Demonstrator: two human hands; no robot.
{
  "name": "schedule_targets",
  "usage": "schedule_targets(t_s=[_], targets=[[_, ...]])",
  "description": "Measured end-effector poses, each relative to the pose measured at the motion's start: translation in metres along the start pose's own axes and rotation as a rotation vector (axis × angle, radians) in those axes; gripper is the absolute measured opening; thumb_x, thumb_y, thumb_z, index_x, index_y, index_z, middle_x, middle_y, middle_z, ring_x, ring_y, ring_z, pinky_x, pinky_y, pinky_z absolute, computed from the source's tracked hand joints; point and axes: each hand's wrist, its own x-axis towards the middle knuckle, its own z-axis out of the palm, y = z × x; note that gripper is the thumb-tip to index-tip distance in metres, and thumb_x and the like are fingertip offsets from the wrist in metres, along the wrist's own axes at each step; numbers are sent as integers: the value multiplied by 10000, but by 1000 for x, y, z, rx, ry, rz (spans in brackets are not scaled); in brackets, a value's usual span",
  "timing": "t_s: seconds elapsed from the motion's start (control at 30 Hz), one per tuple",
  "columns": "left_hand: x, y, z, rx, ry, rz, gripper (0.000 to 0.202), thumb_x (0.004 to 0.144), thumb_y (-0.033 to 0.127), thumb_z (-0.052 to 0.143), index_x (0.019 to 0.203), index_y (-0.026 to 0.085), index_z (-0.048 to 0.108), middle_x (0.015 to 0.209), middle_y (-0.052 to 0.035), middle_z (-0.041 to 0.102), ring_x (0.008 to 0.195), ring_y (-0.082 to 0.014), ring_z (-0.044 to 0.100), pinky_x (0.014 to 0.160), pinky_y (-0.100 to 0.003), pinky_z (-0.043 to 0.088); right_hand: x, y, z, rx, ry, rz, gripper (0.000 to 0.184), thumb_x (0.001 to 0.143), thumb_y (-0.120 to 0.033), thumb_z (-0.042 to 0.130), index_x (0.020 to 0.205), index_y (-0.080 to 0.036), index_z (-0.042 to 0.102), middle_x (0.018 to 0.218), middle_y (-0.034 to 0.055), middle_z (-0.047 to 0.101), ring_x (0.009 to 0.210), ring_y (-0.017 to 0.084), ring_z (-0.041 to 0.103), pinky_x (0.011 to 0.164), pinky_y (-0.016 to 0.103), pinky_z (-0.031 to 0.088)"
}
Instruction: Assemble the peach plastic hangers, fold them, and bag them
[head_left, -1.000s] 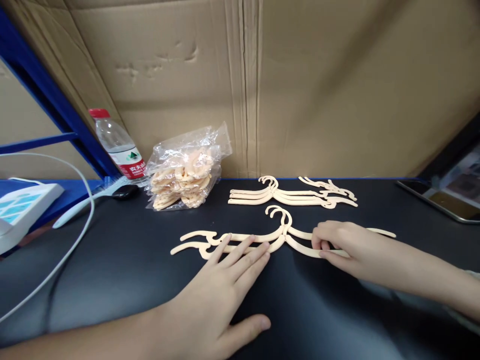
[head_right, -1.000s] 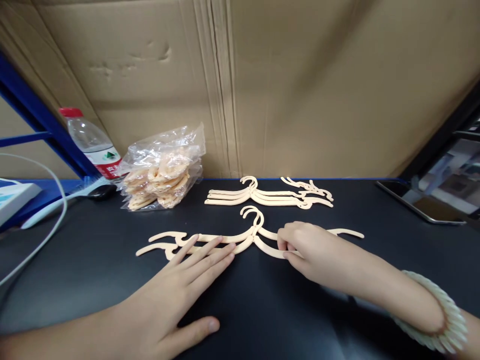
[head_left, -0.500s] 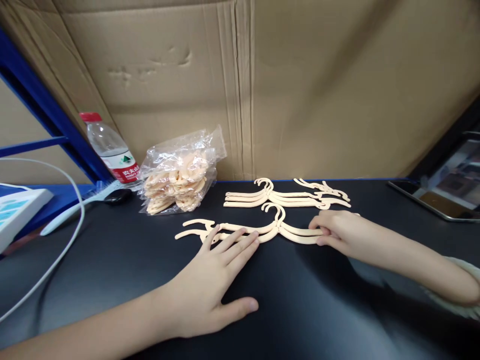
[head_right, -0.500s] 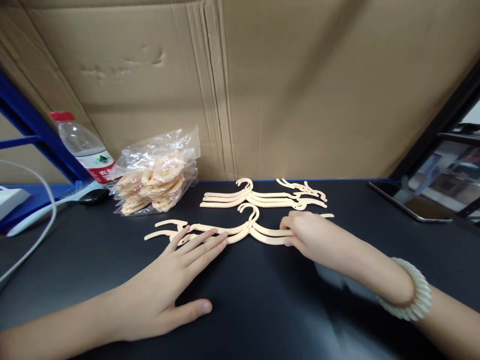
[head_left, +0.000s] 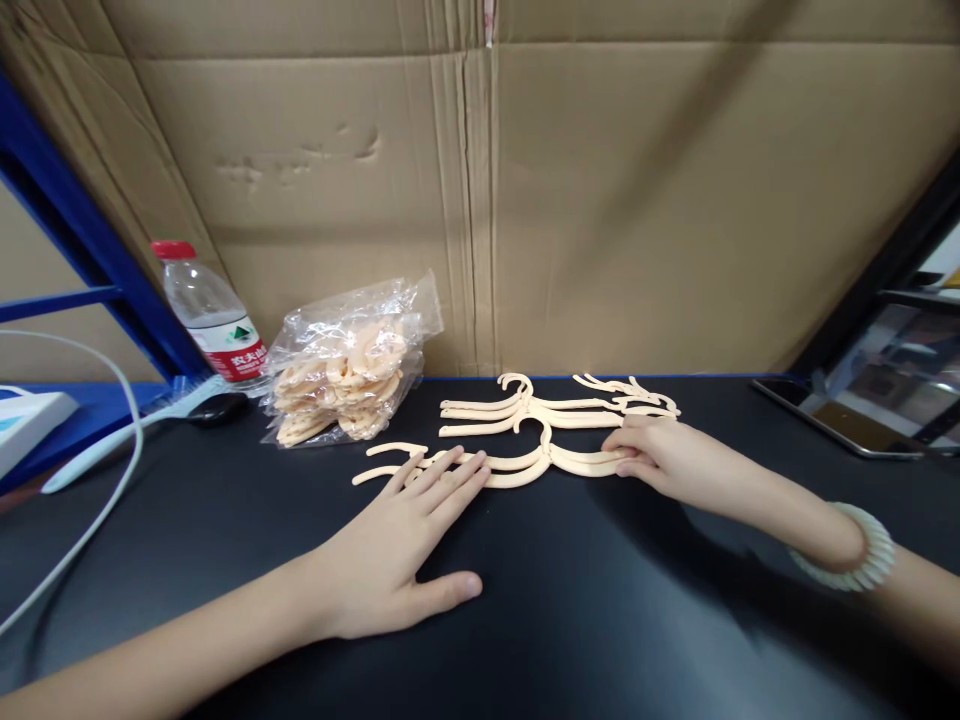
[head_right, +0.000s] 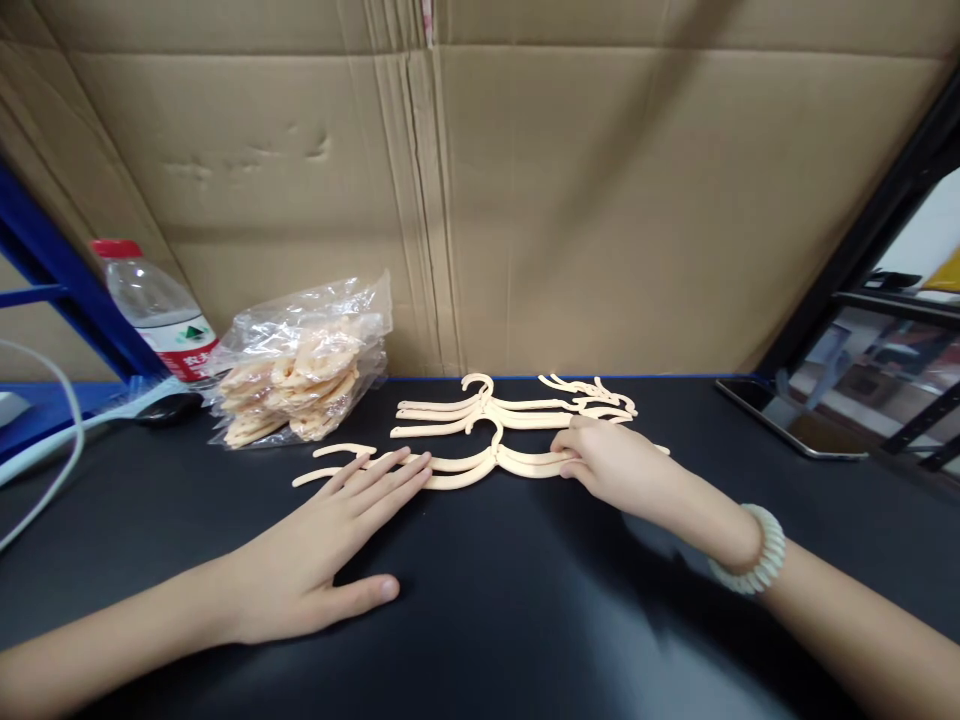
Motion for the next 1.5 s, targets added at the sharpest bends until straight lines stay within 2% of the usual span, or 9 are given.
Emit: schedule_targets(t_s=[0.3,0.53,0.63,0.73,0.83,0.9,1.1,1.3,1.5], targets=[[-7,18,10,96,150,-96,693,943,567,425,1524,251,221,1570,-64,283,1429,-328,279,1133,-565,239,-4,-7,-1,10,-13,31,134,854,-154,535,846,-179,666,822,57,686,740,213,612,652,298,419],[-6,16,13,98,160,-88,687,950,541,436,1526,248,203,1576,-62,272,1433,-318,273,1134,-573,236,-3,2,-2,102,26,-30,166,826,-224,533,852,-177,690,715,39,669,621,179,582,567,274,403],[-7,17,13,97,214,-72,679,957,477,464,1528,236,187,1580,-76,269,1443,-311,249,1147,-581,205,-1,12,-12,192,215,13,248,845,-327,510,884,-177,704,694,39,673,592,179,581,557,279,423],[-8,20,10,56,249,84,617,951,355,502,1506,236,260,1556,-66,340,1438,-275,274,1173,-507,219,2,28,-21,272,601,165,268,841,-378,515,870,-191,705,718,44,691,614,188,601,582,292,442],[-8,23,4,-1,158,328,550,934,267,518,1461,223,366,1503,-63,438,1401,-260,357,1163,-427,295,6,48,-22,287,916,313,226,829,-333,520,852,-204,705,676,42,671,602,189,593,580,295,441],[-7,24,1,-27,96,412,505,934,224,504,1431,210,418,1446,-75,512,1357,-267,428,1145,-424,335,9,62,-17,269,967,362,221,826,-312,514,851,-200,703,665,47,664,608,194,597,591,298,450],[-4,24,-2,-119,100,420,466,930,176,490,1395,197,467,1340,-103,607,1282,-275,509,1077,-416,433,13,90,-8,177,717,358,247,814,-273,485,839,-168,708,693,69,686,633,210,616,599,306,458],[-5,24,-2,-113,99,417,469,929,178,488,1396,207,463,1340,-100,607,1276,-274,514,1076,-423,431,10,96,-14,163,283,81,256,678,-168,484,675,-209,736,730,14,689,617,159,597,590,262,448],[-6,24,-1,-88,93,413,454,937,177,476,1390,192,466,1364,-98,589,1289,-272,499,1083,-418,419,10,101,-10,70,206,-4,279,601,-107,428,615,-195,692,708,21,639,629,159,568,632,269,431]])
